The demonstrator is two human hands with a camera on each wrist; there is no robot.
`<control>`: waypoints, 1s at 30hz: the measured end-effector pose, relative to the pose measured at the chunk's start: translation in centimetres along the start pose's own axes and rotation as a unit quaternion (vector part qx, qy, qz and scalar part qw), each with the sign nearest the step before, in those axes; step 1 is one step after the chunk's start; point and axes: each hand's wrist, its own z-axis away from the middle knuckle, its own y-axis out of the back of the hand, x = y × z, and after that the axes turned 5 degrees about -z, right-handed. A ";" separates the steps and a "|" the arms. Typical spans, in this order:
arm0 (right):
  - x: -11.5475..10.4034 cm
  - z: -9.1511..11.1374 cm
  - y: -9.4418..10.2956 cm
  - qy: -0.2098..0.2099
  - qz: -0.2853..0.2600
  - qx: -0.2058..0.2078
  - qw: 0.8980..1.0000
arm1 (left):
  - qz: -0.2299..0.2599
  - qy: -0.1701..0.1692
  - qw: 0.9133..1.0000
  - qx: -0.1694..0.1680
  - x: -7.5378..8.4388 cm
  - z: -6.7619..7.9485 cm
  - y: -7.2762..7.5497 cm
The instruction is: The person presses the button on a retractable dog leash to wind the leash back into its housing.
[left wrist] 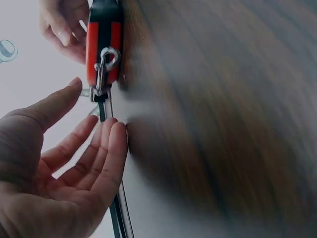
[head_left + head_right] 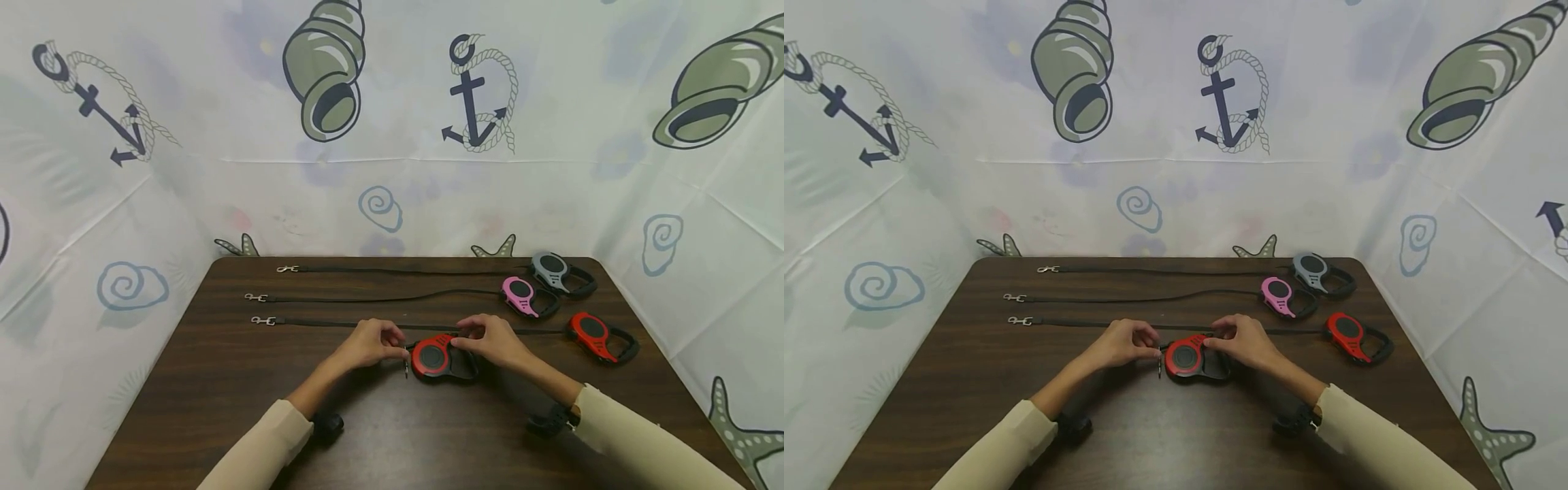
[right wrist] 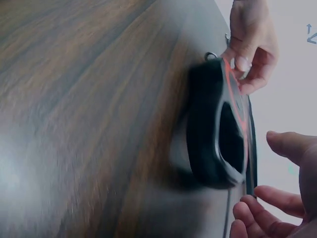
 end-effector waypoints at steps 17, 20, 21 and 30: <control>2.4 2.1 5.0 0.062 0.027 0.023 0.997 | -0.002 -0.070 0.995 0.073 -3.7 3.0 3.9; 3.1 2.3 5.8 0.065 0.034 0.017 0.997 | -0.016 -0.058 0.995 0.085 -4.2 3.5 4.7; 3.3 2.4 6.0 0.065 0.035 0.017 0.997 | -0.019 -0.052 0.994 0.089 -4.4 3.6 4.9; 6.0 3.7 8.5 0.103 0.085 0.032 0.991 | -0.061 -0.049 0.990 0.119 -6.9 5.1 7.1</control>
